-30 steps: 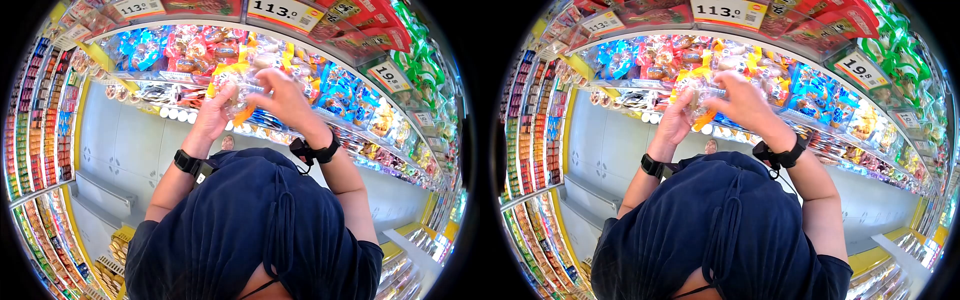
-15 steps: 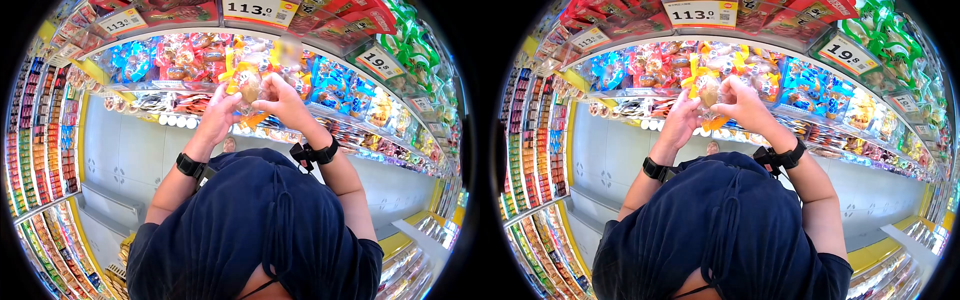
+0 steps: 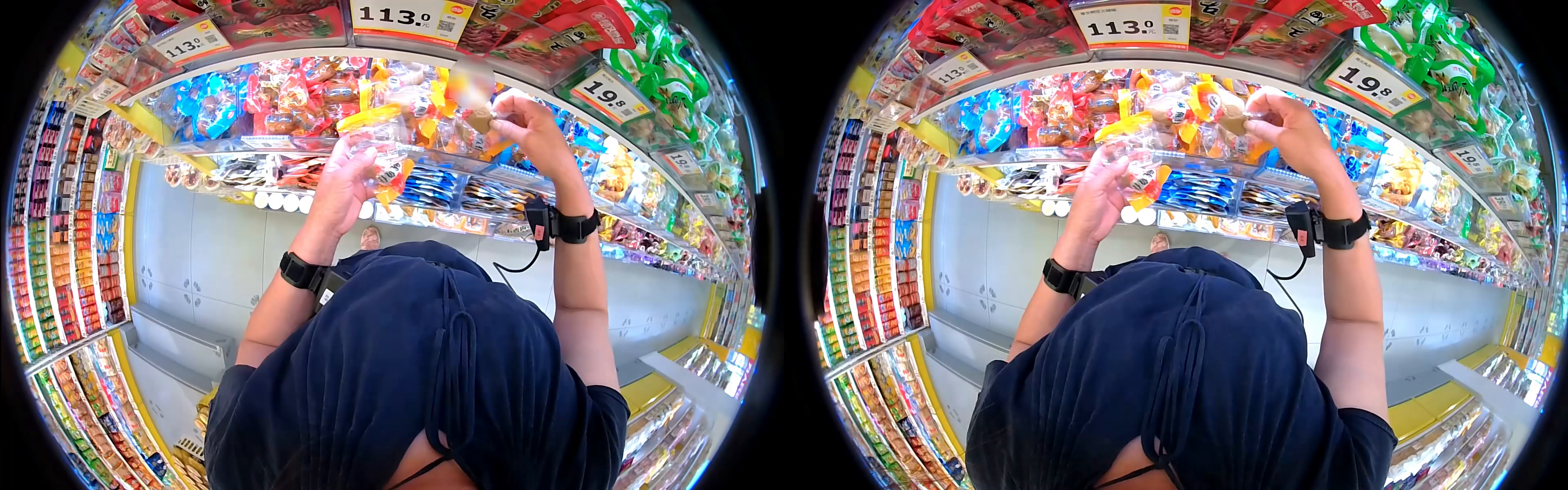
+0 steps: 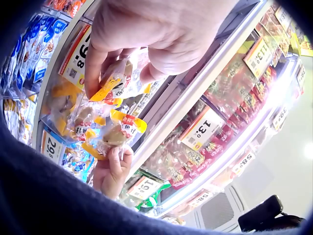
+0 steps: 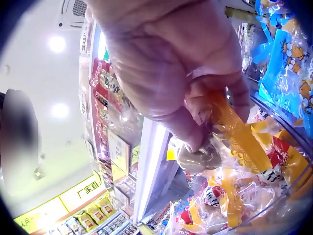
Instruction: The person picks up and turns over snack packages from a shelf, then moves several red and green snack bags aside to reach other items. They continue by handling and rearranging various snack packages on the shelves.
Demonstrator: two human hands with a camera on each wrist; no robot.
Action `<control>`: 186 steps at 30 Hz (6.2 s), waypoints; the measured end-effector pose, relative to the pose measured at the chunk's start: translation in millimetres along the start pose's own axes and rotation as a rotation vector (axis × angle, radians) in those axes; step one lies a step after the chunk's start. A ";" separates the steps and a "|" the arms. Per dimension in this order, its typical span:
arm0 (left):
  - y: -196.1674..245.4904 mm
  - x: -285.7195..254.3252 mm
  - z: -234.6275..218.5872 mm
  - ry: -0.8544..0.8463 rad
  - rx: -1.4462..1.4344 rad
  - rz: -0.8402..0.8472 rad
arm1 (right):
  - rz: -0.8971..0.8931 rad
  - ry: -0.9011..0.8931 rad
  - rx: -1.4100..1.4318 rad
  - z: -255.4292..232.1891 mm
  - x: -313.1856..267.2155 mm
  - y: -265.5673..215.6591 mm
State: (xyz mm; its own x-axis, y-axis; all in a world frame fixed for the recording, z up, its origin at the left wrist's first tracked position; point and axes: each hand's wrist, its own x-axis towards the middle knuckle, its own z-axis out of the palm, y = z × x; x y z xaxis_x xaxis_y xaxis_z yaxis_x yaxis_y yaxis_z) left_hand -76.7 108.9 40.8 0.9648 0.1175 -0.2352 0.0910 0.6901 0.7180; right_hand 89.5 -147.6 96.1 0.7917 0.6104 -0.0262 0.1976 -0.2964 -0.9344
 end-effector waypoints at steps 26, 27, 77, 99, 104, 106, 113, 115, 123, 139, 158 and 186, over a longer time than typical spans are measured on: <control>11.1 -11.8 -5.0 0.003 -0.011 0.026 | -0.594 0.332 -1.115 2.1 63.8 48.4; 11.2 -14.5 -6.0 -0.013 -0.021 0.027 | -0.555 0.337 -1.113 4.2 56.5 42.2; 8.9 38.5 20.3 -0.114 1.433 0.611 | -0.364 0.159 -0.807 65.1 11.0 3.9; 19.0 51.1 22.0 -0.063 1.526 0.977 | -0.297 0.275 -0.373 57.4 6.1 2.2; 21.5 76.7 7.9 0.006 1.765 1.116 | -0.152 0.331 -0.575 38.0 23.3 -7.9; 11.4 83.5 -2.0 -0.019 1.852 1.068 | -0.158 0.331 -0.428 37.7 34.4 -7.5; 0.5 89.4 -15.6 -0.010 1.773 1.121 | -0.151 0.064 -0.621 19.9 82.0 24.9; -1.4 90.6 -18.0 0.002 1.767 1.137 | -0.014 -0.019 -0.255 23.0 89.3 24.7; 0.0 85.4 -14.8 0.016 1.807 1.122 | 0.119 -0.198 0.183 24.9 117.7 46.4; 8.3 85.5 -5.6 0.139 1.685 1.176 | -0.323 0.037 -1.077 49.7 75.3 -0.7; 23.2 179.8 10.2 0.035 1.674 1.231 | -0.077 0.318 0.224 -41.7 131.8 100.6; 7.7 171.7 -10.7 0.149 1.836 0.989 | 0.014 0.095 -0.072 -3.6 208.2 104.1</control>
State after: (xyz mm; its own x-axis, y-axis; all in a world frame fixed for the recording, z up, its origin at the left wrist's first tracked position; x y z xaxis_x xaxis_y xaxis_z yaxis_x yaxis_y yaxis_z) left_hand 87.0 142.0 -1.1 0.8181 0.0255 0.5745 -0.1498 -0.9551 0.2557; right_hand 277.0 -54.0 -5.4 0.8451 0.5346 -0.0021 0.2246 -0.3585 -0.9061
